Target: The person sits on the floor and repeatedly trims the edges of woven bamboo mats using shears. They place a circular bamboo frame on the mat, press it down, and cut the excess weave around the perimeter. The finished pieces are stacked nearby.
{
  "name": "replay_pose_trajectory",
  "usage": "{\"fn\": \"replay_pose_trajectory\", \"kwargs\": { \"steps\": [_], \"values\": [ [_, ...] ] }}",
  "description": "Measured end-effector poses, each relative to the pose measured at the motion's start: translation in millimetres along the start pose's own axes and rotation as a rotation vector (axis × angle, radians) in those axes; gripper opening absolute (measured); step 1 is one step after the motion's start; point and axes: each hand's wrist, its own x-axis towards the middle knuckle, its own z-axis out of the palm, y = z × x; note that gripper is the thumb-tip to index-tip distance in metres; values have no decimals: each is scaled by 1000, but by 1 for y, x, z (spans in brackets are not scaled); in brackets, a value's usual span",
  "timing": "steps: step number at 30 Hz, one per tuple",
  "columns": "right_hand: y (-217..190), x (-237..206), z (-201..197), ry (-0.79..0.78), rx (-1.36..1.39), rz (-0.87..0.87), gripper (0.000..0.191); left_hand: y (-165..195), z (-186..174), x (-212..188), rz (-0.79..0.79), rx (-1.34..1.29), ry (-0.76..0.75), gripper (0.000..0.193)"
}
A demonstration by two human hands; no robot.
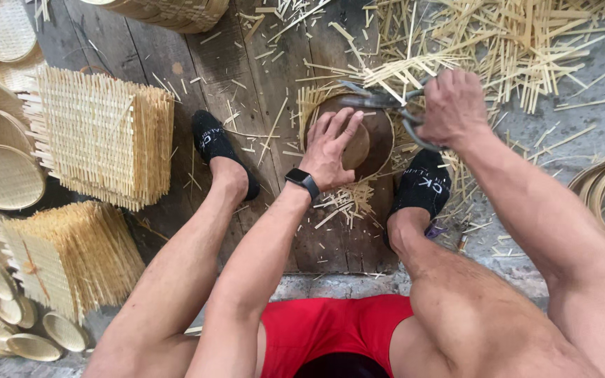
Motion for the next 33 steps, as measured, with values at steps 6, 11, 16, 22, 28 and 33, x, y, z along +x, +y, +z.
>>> {"fn": "replay_pose_trajectory", "kwargs": {
  "steps": [6, 11, 16, 22, 28, 33],
  "values": [
    [25, -16, 1, -116, 151, 46, 50, 16, 22, -5, -394, -170, 433, 122],
    [3, -11, -2, 209, -73, 10, 67, 26, 37, -3, -343, -81, 385, 116],
    [6, -13, 8, -102, 126, 84, 44, 28, 27, -1, -306, -73, 370, 118],
    [10, -18, 10, 89, 43, 61, 54, 45, 33, 8, -481, -97, 424, 112],
    [8, -9, 1, -126, 157, 74, 56, 32, 22, 5, -317, -12, 288, 107],
    [24, -21, -1, -56, 149, 58, 55, 33, 16, 7, -334, -14, 298, 97]
  ]
}}
